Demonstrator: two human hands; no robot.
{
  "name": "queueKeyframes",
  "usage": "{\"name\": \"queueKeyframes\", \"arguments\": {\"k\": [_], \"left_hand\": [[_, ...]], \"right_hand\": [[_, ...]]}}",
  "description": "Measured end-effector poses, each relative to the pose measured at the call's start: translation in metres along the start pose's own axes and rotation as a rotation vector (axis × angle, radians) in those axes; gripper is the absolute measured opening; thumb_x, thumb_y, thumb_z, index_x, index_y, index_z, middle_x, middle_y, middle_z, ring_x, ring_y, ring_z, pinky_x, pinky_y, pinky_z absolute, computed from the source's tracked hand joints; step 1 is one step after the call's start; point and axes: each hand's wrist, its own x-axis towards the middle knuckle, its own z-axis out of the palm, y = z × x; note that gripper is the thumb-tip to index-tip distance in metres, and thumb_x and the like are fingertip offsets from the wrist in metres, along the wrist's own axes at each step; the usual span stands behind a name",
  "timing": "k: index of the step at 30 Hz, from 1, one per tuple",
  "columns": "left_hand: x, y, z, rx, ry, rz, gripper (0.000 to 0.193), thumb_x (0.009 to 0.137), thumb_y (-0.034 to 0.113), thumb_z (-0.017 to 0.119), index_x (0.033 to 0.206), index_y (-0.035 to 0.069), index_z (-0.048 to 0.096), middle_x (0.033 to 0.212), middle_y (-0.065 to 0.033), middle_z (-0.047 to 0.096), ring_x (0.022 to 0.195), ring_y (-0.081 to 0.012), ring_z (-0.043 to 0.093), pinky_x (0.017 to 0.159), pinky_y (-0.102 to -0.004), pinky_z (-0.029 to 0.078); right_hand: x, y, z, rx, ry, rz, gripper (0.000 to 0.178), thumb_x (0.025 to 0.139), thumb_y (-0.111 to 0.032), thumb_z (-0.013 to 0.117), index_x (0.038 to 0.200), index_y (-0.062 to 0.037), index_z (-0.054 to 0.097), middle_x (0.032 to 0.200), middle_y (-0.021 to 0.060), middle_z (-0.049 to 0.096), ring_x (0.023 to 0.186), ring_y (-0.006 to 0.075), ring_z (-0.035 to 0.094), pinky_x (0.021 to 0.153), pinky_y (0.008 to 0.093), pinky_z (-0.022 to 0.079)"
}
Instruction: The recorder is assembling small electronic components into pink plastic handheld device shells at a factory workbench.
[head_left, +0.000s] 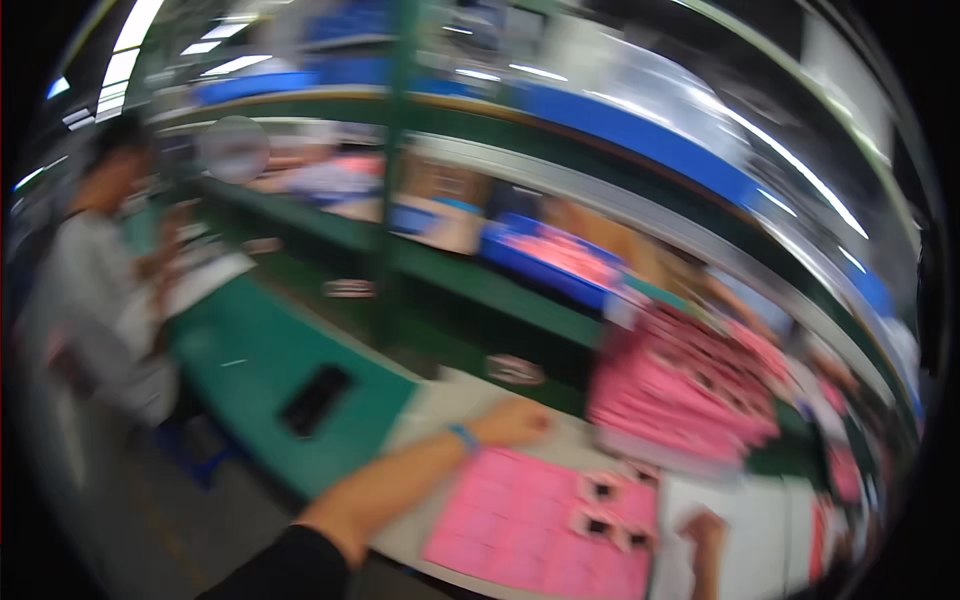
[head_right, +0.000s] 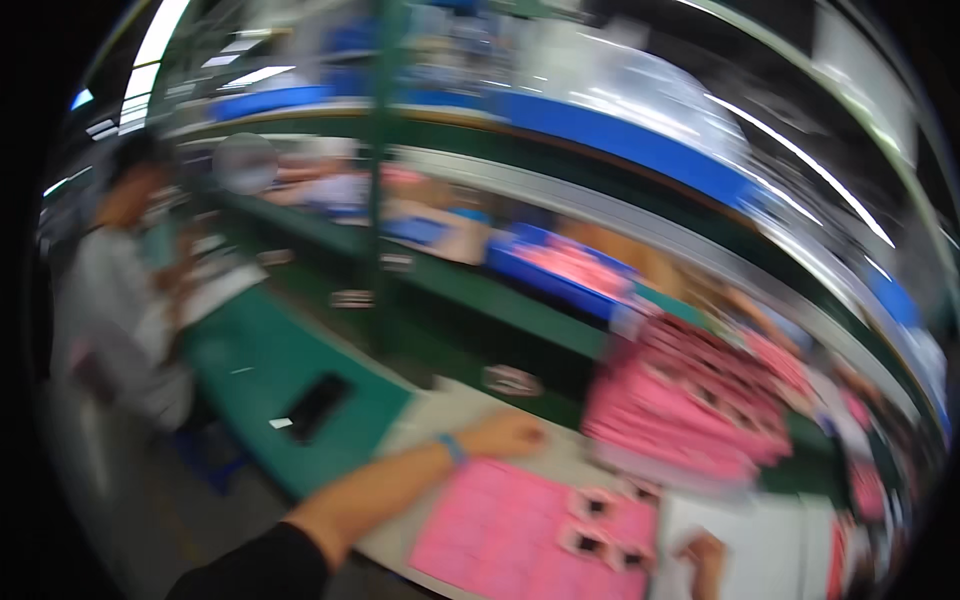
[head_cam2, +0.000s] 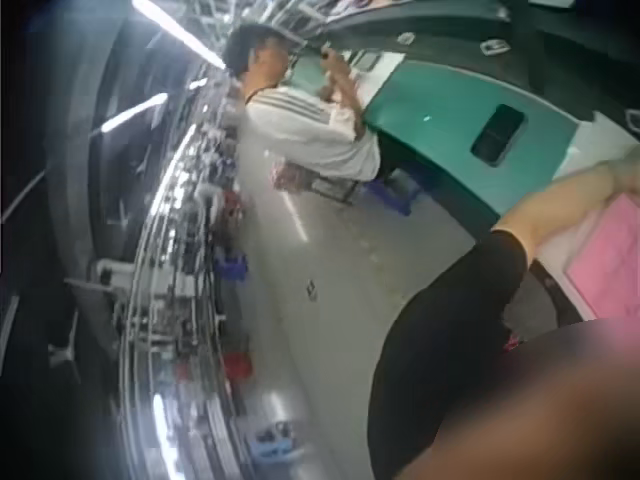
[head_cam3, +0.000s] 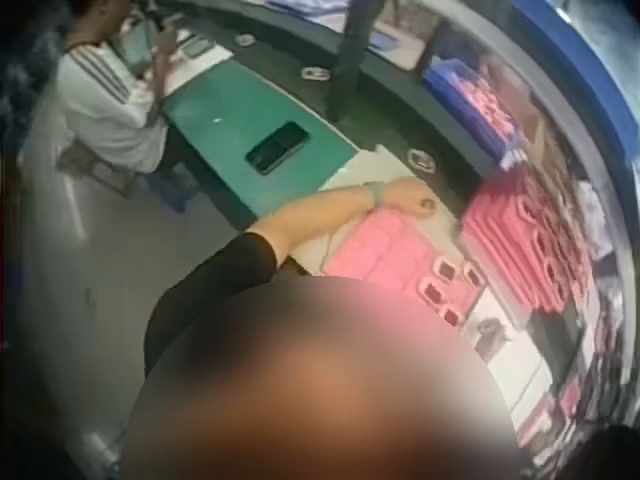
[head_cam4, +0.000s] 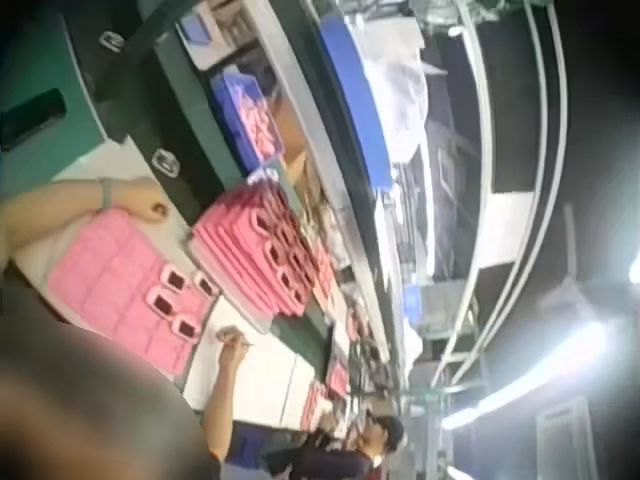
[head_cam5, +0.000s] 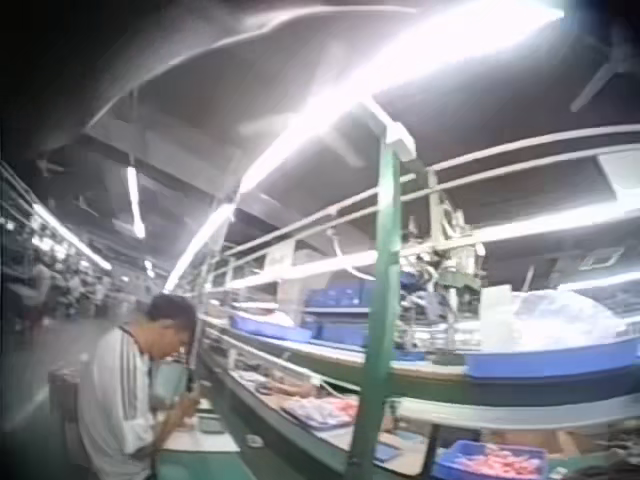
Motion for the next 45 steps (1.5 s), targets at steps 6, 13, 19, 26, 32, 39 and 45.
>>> {"name": "queueKeyframes", "arguments": {"k": [6,13,19,26,32,39,45], "left_hand": [[-0.005,0.011,-0.001,-0.007,0.212,0.062,0.009,0.082,0.02,0.07,0.083,0.013,0.076,0.075,-0.0037,0.073,0.07,-0.03,0.064,0.067,-0.0413,0.051],[-0.005,0.019,-0.022,0.011,0.189,0.019,0.006,0.086,0.017,0.071,0.085,0.014,0.076,0.075,0.0014,0.071,0.069,-0.0234,0.063,0.067,-0.0359,0.049],[-0.003,0.021,-0.024,0.025,0.143,-0.025,0.006,0.087,0.018,0.071,0.085,0.014,0.076,0.074,0.0022,0.071,0.068,-0.0217,0.064,0.067,-0.0346,0.049],[0.001,0.03,-0.016,-0.012,0.075,-0.034,0.008,0.09,0.018,0.071,0.093,0.015,0.078,0.08,0.0018,0.074,0.069,-0.0207,0.065,0.069,-0.0339,0.049],[-0.005,0.035,-0.022,-0.036,0.014,-0.102,0.017,0.092,0.025,0.075,0.099,0.01,0.08,0.086,-0.0076,0.076,0.071,-0.0248,0.064,0.07,-0.0395,0.052],[-0.002,0.012,-0.02,-0.17,0.1,-0.159,0.007,0.087,0.001,0.068,0.089,0.002,0.075,0.078,0.0008,0.066,0.068,-0.0092,0.047,0.063,-0.0234,0.038],[0.006,0.023,-0.009,-0.172,0.063,-0.178,0.008,0.088,0.001,0.067,0.088,0.002,0.075,0.078,0.0002,0.066,0.068,-0.0093,0.046,0.063,-0.0237,0.038]], "right_hand": [[0.29,0.043,0.213,0.246,-0.409,-0.26,0.039,0.109,-0.039,0.061,0.1,-0.0032,0.074,0.084,0.006,0.069,0.077,0.0174,0.066,0.074,0.0313,0.052],[0.196,0.028,0.163,0.337,-0.234,-0.174,0.03,0.108,-0.035,0.063,0.102,-0.0061,0.069,0.079,0.0027,0.063,0.071,0.0136,0.06,0.068,0.0279,0.047],[0.063,-0.022,0.093,0.387,0.011,-0.027,0.024,0.108,-0.032,0.065,0.104,-0.0085,0.064,0.075,0.0,0.057,0.066,0.0104,0.054,0.062,0.025,0.043],[-0.036,-0.116,0.009,0.353,0.284,0.159,0.02,0.107,-0.029,0.067,0.107,-0.0114,0.058,0.07,-0.0033,0.05,0.061,0.0066,0.048,0.055,0.0215,0.038],[-0.136,-0.19,-0.024,0.056,0.586,0.236,0.011,0.092,-0.009,0.072,0.094,-0.0109,0.061,0.082,0.0014,0.06,0.064,0.0112,0.049,0.055,0.0262,0.039],[-0.084,-0.224,-0.008,0.129,0.465,0.314,0.011,0.098,-0.008,0.076,0.091,-0.0095,0.068,0.083,-0.002,0.062,0.072,0.0072,0.048,0.068,0.0229,0.041],[-0.111,-0.199,-0.026,0.004,0.236,0.265,0.025,0.1,-0.013,0.076,0.078,-0.0084,0.066,0.067,-0.0024,0.058,0.064,0.0067,0.043,0.064,0.0225,0.039]]}}
